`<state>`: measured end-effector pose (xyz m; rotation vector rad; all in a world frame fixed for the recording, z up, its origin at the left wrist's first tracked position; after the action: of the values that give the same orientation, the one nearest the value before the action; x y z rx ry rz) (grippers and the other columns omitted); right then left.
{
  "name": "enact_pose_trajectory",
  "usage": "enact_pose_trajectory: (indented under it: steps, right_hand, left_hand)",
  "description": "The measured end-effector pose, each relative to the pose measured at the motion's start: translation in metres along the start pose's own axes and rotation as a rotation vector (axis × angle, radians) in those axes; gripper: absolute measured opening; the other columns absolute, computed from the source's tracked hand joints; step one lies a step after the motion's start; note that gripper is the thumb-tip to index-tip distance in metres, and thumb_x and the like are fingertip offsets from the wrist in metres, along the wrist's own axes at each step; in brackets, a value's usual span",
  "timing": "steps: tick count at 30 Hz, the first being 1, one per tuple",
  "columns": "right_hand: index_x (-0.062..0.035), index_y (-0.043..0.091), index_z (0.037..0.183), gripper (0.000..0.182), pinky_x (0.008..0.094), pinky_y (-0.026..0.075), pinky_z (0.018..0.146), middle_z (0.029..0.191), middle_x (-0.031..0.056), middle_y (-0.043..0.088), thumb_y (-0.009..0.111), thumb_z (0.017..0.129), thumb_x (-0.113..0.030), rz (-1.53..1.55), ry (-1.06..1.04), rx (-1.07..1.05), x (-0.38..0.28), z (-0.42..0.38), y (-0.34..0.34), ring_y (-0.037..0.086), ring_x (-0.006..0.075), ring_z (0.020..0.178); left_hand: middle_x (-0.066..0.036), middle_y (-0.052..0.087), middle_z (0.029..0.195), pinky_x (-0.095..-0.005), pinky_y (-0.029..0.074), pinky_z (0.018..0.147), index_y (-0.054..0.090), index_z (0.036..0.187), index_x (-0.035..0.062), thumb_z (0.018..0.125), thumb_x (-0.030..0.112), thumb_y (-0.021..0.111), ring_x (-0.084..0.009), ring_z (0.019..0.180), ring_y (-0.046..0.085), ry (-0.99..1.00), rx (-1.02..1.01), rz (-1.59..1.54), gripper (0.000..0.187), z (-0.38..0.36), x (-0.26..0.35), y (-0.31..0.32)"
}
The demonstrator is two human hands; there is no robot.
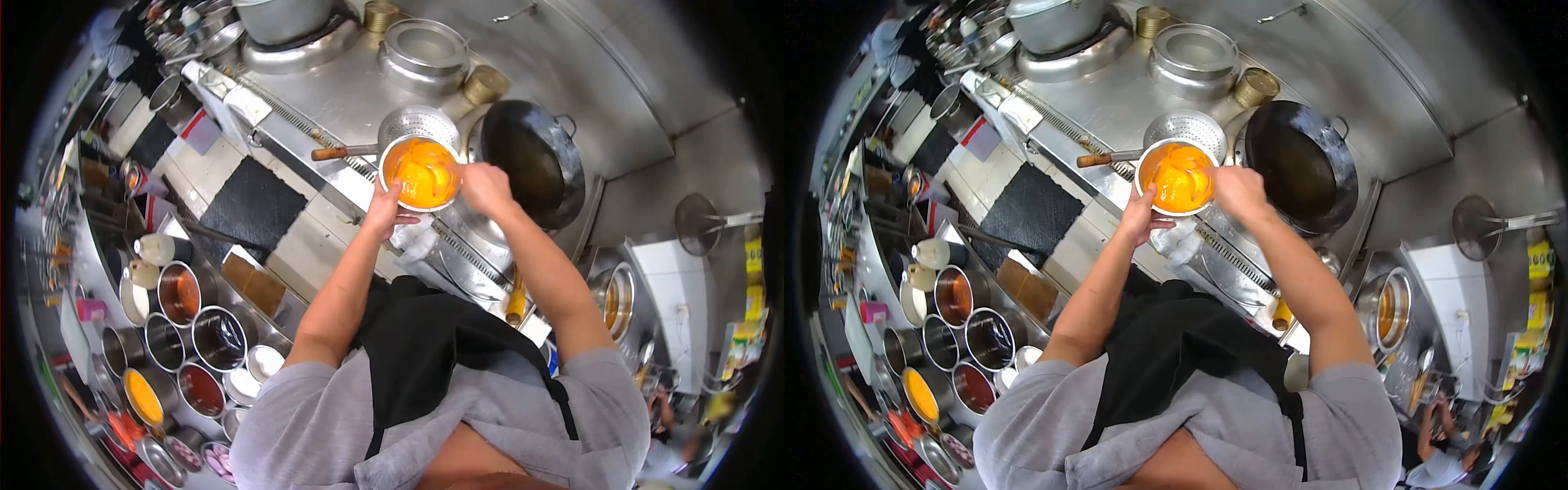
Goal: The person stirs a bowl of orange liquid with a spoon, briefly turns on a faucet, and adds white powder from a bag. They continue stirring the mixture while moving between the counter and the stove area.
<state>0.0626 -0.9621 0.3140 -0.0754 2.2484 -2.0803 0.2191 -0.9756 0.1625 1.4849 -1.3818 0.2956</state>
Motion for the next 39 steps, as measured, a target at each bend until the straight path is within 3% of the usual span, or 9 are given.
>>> enact_pose_trajectory:
  steps: [6, 11, 13, 19, 24, 25, 31, 36, 39]
  right_hand:
    - [-0.0194, 0.07, 0.122, 0.044, 0.046, 0.056, 0.069, 0.093, 0.0109, 0.073, 0.054, 0.083, -0.008, -0.103, -0.25, -0.153, -0.024, -0.044, -0.001, 0.071, 0.0308, 0.085]
    - [-0.0201, 0.074, 0.113, 0.037, 0.0449, 0.056, 0.072, 0.094, 0.0118, 0.073, 0.055, 0.083, -0.009, -0.056, -0.136, 0.019, -0.01, -0.044, -0.043, 0.072, 0.0301, 0.086]
    - [-0.0166, 0.075, 0.109, 0.031, 0.0458, 0.056, 0.071, 0.092, 0.0129, 0.073, 0.056, 0.085, -0.011, -0.071, -0.195, -0.107, -0.026, -0.059, -0.031, 0.072, 0.0313, 0.085]
    - [-0.0131, 0.073, 0.106, 0.026, 0.0476, 0.056, 0.072, 0.089, 0.0147, 0.072, 0.057, 0.086, -0.016, -0.022, -0.098, -0.016, -0.01, -0.028, 0.014, 0.072, 0.0329, 0.084]
    - [-0.0162, 0.074, 0.105, 0.028, 0.0479, 0.056, 0.076, 0.096, 0.0132, 0.074, 0.055, 0.086, -0.012, 0.093, -0.185, -0.12, 0.006, -0.048, 0.023, 0.072, 0.0318, 0.086]
    - [-0.0156, 0.075, 0.101, 0.025, 0.0472, 0.057, 0.078, 0.099, 0.0111, 0.074, 0.057, 0.083, -0.013, 0.036, -0.044, -0.264, 0.017, -0.038, 0.011, 0.072, 0.0317, 0.09]
    - [-0.01, 0.076, 0.09, 0.019, 0.0463, 0.057, 0.073, 0.091, 0.0141, 0.074, 0.063, 0.083, -0.02, 0.065, -0.196, -0.101, -0.017, -0.05, 0.029, 0.072, 0.0315, 0.088]
    - [-0.0173, 0.077, 0.101, 0.025, 0.0451, 0.056, 0.08, 0.093, 0.0126, 0.074, 0.059, 0.083, -0.017, -0.038, 0.001, -0.234, 0.014, -0.036, 0.006, 0.071, 0.0306, 0.095]
    - [-0.017, 0.077, 0.099, 0.023, 0.0447, 0.056, 0.077, 0.09, 0.0127, 0.074, 0.06, 0.083, -0.017, -0.003, -0.208, -0.178, -0.018, -0.054, 0.015, 0.072, 0.0311, 0.091]
  left_hand:
    - [-0.019, 0.045, 0.144, -0.0523, 0.065, 0.067, 0.013, 0.153, 0.025, 0.107, 0.034, 0.039, -0.0403, 0.105, 0.067, 0.05, 0.018, -0.063, 0.054, 0.001, 0.009, -0.013]
    - [-0.019, 0.046, 0.143, -0.0549, 0.064, 0.074, 0.016, 0.153, 0.0208, 0.103, 0.015, 0.039, -0.0398, 0.113, 0.064, 0.101, 0.017, -0.042, 0.055, -0.003, 0.014, -0.002]
    - [-0.019, 0.046, 0.142, -0.0546, 0.064, 0.075, 0.016, 0.153, 0.0201, 0.1, 0.008, 0.039, -0.0393, 0.114, 0.063, 0.102, 0.027, -0.033, 0.058, -0.012, 0.022, 0.011]
    - [-0.02, 0.049, 0.139, -0.051, 0.064, 0.08, 0.022, 0.151, 0.016, 0.087, -0.009, 0.037, -0.0394, 0.114, 0.063, 0.111, 0.005, -0.045, 0.07, -0.013, 0.006, 0.034]
    - [-0.021, 0.048, 0.14, -0.0531, 0.063, 0.081, 0.022, 0.151, 0.0142, 0.084, -0.011, 0.037, -0.0405, 0.116, 0.062, 0.076, 0.073, -0.045, 0.073, -0.018, 0.001, 0.014]
    - [-0.021, 0.047, 0.141, -0.053, 0.063, 0.082, 0.022, 0.151, 0.0132, 0.084, -0.011, 0.037, -0.0403, 0.117, 0.061, 0.077, 0.051, -0.026, 0.072, -0.021, -0.005, 0.02]
    - [-0.018, 0.046, 0.142, -0.0553, 0.062, 0.081, 0.025, 0.15, 0.0174, 0.084, -0.01, 0.038, -0.0391, 0.12, 0.059, 0.031, -0.006, -0.079, 0.073, -0.017, -0.018, 0.016]
    - [-0.019, 0.046, 0.142, -0.0544, 0.062, 0.082, 0.024, 0.151, 0.0168, 0.082, -0.012, 0.037, -0.0399, 0.119, 0.06, 0.046, 0.011, -0.032, 0.075, -0.026, -0.024, 0.023]
    - [-0.019, 0.044, 0.143, -0.0551, 0.062, 0.082, 0.024, 0.15, 0.0166, 0.083, -0.011, 0.038, -0.0405, 0.118, 0.06, 0.059, -0.045, -0.096, 0.075, -0.027, -0.017, 0.03]
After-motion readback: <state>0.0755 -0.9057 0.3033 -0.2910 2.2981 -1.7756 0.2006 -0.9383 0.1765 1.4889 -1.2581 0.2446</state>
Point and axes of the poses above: each hand's wrist, its own z-axis towards the middle knuckle, its own y-axis out of the palm, x = y × z, the point moved 8 cm from there along z, towards the middle knuckle
